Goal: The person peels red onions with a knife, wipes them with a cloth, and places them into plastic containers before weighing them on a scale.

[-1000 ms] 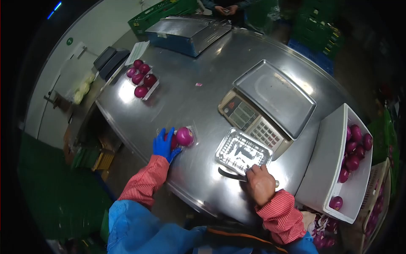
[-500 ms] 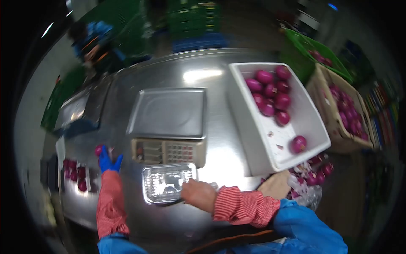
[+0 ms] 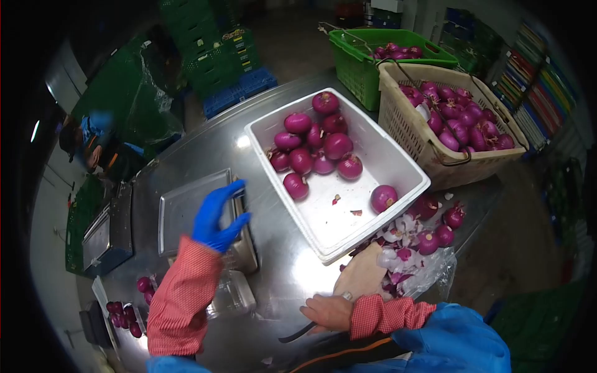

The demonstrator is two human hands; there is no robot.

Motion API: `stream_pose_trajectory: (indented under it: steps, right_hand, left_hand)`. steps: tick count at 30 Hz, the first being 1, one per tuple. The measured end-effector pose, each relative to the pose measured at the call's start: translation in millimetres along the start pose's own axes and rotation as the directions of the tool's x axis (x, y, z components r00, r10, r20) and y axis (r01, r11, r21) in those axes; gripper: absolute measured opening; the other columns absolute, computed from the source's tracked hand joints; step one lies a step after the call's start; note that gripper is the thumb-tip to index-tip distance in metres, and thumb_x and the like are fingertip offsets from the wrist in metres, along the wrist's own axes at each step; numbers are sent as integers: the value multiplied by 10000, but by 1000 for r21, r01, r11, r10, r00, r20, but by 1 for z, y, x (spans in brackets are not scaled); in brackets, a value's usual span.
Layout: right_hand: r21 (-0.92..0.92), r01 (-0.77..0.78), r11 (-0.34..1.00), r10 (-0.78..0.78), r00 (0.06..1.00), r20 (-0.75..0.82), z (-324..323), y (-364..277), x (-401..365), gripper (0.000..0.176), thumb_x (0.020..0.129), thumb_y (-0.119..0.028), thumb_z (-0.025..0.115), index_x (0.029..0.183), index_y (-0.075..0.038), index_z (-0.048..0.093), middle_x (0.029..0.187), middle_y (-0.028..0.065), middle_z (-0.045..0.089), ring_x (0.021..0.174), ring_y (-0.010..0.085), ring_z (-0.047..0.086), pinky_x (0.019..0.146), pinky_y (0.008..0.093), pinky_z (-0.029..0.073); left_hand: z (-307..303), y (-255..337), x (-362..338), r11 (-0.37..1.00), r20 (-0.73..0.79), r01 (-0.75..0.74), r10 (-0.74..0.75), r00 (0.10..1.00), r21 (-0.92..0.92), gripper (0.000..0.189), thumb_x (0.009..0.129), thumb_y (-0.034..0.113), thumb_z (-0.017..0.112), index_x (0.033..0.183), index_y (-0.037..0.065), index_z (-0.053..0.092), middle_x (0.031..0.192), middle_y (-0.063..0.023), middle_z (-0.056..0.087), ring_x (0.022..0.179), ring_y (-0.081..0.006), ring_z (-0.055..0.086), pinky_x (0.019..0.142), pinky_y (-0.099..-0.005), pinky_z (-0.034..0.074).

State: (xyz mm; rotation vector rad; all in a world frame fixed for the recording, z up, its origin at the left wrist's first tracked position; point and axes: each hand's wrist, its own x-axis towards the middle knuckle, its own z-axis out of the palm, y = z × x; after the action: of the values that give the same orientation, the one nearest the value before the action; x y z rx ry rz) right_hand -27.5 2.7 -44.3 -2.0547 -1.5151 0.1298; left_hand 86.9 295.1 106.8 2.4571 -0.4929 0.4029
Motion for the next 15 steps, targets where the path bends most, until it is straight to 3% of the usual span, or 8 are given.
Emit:
stream_pose_trajectory:
  steps: [2, 4, 6, 9, 12, 15]
  right_hand:
    - [-1, -72, 997, 72, 993, -89, -13, -4, -9, 318, 857, -284, 669, 1037, -46, 560, 892, 67, 539, 853, 227, 601, 661, 337, 532]
    - [39, -128, 991, 132, 984, -122, -31, 2, -17, 353, 874, -321, 666, 1080, -51, 569, 890, 69, 545, 851, 226, 611, 663, 335, 532]
    - [60, -167, 984, 174, 971, -163, -45, 15, -28, 360, 880, -333, 666, 1096, -59, 575, 881, 68, 547, 839, 225, 615, 659, 332, 530]
    - [57, -209, 976, 217, 948, -233, -57, 38, -56, 326, 872, -314, 670, 1072, -70, 584, 858, 59, 545, 812, 222, 614, 643, 328, 524]
    - [66, -270, 961, 276, 900, -336, -69, 53, -79, 244, 859, -286, 673, 989, -89, 611, 829, 43, 539, 760, 219, 606, 610, 333, 511]
    - [67, -327, 943, 329, 873, -360, -82, 62, -93, 221, 831, -264, 723, 956, -95, 654, 807, 32, 550, 751, 204, 627, 610, 317, 517]
  left_hand:
    - [45, 25, 58, 994, 93, -103, 105, 990, -24, 721, 763, 71, 777, 1423, 93, 487, 1320, -173, 555, 1227, -330, 536, 1070, -408, 402]
    - [93, 35, 113, 990, 208, -138, 143, 968, -38, 885, 724, 65, 787, 1498, 151, 367, 1398, -202, 463, 1298, -407, 447, 1114, -446, 363]
    - [142, 32, 163, 977, 341, -168, 114, 933, 132, 1015, 651, 65, 813, 1521, 162, 300, 1456, -229, 391, 1313, -432, 427, 1109, -451, 387]
    - [206, 22, 218, 859, 456, -251, 22, 889, 447, 1021, 638, 80, 827, 1511, 220, 316, 1504, -211, 350, 1309, -424, 450, 1072, -464, 434]
    - [250, 4, 252, 778, 549, -204, -207, 810, 595, 978, 662, 91, 823, 1491, 277, 338, 1511, -191, 337, 1302, -438, 453, 1035, -509, 461]
    - [277, -9, 260, 777, 496, -107, -283, 821, 620, 939, 681, 95, 817, 1468, 305, 350, 1476, -183, 357, 1271, -467, 465, 999, -538, 484]
